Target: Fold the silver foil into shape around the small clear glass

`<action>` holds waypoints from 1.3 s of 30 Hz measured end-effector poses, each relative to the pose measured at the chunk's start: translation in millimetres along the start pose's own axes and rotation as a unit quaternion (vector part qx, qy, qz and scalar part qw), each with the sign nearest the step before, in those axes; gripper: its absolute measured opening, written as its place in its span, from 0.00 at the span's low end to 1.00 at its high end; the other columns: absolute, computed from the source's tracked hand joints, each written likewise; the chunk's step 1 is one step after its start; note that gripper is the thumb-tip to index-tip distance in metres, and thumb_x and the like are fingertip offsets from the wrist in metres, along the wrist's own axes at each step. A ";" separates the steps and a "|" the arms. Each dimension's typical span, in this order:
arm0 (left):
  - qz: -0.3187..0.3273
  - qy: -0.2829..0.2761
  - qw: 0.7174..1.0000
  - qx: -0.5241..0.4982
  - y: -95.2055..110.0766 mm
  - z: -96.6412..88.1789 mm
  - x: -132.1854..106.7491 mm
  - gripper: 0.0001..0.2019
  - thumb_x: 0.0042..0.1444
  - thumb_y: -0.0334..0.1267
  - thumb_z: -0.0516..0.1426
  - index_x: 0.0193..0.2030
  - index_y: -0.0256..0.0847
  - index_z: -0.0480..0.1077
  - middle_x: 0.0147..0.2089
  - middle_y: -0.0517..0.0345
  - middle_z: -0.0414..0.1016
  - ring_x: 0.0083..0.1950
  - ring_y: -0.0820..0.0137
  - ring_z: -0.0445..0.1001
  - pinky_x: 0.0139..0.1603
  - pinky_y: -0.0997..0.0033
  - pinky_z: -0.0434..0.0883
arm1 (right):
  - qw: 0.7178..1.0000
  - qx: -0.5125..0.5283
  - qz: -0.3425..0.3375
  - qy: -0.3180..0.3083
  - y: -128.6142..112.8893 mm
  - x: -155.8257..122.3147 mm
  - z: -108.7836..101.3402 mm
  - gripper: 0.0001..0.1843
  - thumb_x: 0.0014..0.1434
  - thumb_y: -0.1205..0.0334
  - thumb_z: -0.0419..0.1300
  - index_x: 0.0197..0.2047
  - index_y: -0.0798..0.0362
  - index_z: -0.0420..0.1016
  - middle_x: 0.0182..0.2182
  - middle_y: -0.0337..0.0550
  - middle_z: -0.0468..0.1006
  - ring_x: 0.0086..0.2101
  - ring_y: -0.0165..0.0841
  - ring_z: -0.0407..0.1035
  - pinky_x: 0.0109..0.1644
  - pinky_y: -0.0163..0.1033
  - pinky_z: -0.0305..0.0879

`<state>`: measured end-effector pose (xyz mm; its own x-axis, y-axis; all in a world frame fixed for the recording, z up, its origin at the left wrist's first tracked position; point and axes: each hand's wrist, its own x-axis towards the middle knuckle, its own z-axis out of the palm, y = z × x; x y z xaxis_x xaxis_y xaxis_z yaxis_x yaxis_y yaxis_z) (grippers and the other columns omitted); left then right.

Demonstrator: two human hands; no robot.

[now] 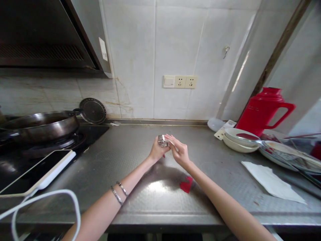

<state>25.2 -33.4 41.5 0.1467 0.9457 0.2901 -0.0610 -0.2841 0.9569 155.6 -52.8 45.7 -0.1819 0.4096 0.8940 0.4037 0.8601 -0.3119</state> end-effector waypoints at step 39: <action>0.023 -0.006 0.999 0.038 -0.8 -3.2 0.1 0.30 0.41 0.44 0.67 0.49 0.39 0.62 0.42 0.52 0.73 0.36 0.69 0.74 0.18 0.79 0.70 | 0.998 -0.027 -0.035 -0.036 14.3 1.4 -7.4 0.19 0.64 0.68 0.48 0.54 0.47 0.70 0.51 0.46 0.76 0.54 0.38 0.68 0.61 0.55 0.62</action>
<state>22.1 -32.6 40.7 0.1576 0.9298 0.3326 0.0079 -0.3380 0.9411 167.7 -42.2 44.9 -0.2738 0.3718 0.8870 0.4345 0.8706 -0.2308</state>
